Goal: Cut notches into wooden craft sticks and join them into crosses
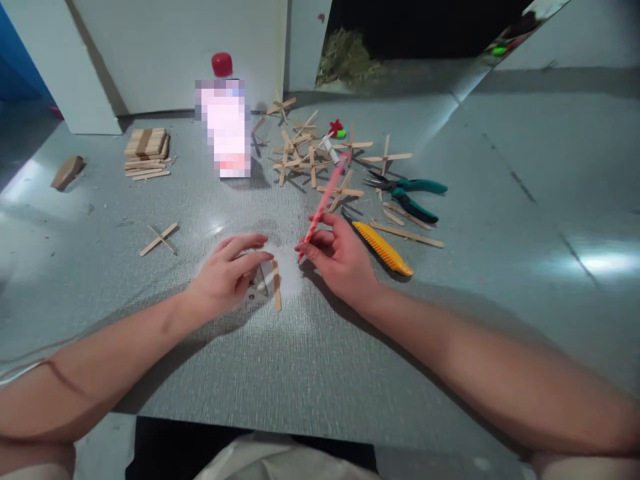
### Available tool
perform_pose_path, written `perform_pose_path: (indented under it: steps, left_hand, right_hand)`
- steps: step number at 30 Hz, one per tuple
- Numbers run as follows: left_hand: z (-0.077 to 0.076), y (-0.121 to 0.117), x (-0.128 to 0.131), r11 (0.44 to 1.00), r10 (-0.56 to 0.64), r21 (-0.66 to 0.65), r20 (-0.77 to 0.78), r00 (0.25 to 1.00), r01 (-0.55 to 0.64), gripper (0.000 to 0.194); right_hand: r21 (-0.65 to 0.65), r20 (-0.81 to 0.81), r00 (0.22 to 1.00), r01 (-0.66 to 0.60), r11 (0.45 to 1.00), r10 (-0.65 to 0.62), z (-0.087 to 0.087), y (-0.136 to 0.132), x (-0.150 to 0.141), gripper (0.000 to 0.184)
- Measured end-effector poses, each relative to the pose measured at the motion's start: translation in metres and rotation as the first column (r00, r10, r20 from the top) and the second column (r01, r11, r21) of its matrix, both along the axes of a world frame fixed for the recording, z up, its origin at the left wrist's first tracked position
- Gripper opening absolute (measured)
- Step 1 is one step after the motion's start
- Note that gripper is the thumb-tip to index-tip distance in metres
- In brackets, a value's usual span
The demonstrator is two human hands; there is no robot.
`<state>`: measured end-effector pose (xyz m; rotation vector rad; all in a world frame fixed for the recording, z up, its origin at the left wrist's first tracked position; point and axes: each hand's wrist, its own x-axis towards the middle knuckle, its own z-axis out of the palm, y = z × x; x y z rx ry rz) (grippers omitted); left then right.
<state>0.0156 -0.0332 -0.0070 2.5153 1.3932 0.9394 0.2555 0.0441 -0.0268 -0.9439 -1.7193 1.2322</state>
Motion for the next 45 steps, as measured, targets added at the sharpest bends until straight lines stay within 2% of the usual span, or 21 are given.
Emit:
perform_pose_path:
  steps: [2,5,11,19,25,30,36,40,45]
  left_hand:
    - [0.001,0.000,0.000,0.999,-0.035,0.005,0.000,0.999,0.035,0.034]
    - [0.000,0.000,-0.001,0.999,-0.048,-0.005,0.000,0.999,0.048,0.034]
    - [-0.005,0.001,-0.002,0.996,0.024,-0.085,-0.041,0.999,-0.028,0.039]
    - [0.001,0.000,0.004,0.973,-0.099,-0.220,-0.124,0.987,0.070,0.030]
    - [0.001,0.004,-0.005,0.979,-0.088,-0.200,-0.188,0.978,0.050,0.023]
    - [-0.001,0.010,-0.011,0.983,-0.092,-0.177,-0.212,0.973,0.054,0.015]
    - [-0.003,0.015,-0.015,0.987,-0.056,-0.158,-0.164,0.985,0.030,0.025]
    - [-0.007,0.014,-0.021,0.986,-0.012,-0.169,-0.098,0.995,-0.005,0.027]
    - [-0.012,0.017,-0.023,0.986,0.019,-0.166,0.011,1.000,-0.017,0.030]
  right_hand:
    - [0.048,0.046,0.999,0.006,0.999,-0.008,0.000,0.004,0.000,0.042]
    - [0.136,0.144,0.989,-0.002,0.991,-0.018,0.003,0.005,0.002,0.030]
    - [0.373,0.396,0.915,-0.080,0.924,-0.080,0.007,0.007,0.003,0.009]
    - [0.607,0.586,0.739,-0.130,0.784,-0.332,0.002,0.015,-0.002,0.023]
    - [0.666,0.652,0.607,-0.173,0.726,-0.453,0.005,0.006,-0.003,0.029]
    - [0.668,0.692,0.458,-0.116,0.735,-0.557,0.011,0.004,0.016,0.033]
    - [0.601,0.770,0.308,-0.057,0.797,-0.559,0.013,0.014,0.054,0.040]
    - [0.551,0.804,0.274,-0.010,0.834,-0.528,0.008,0.025,0.068,0.036]
    - [0.489,0.830,0.304,0.008,0.872,-0.468,0.003,0.036,0.079,0.021]
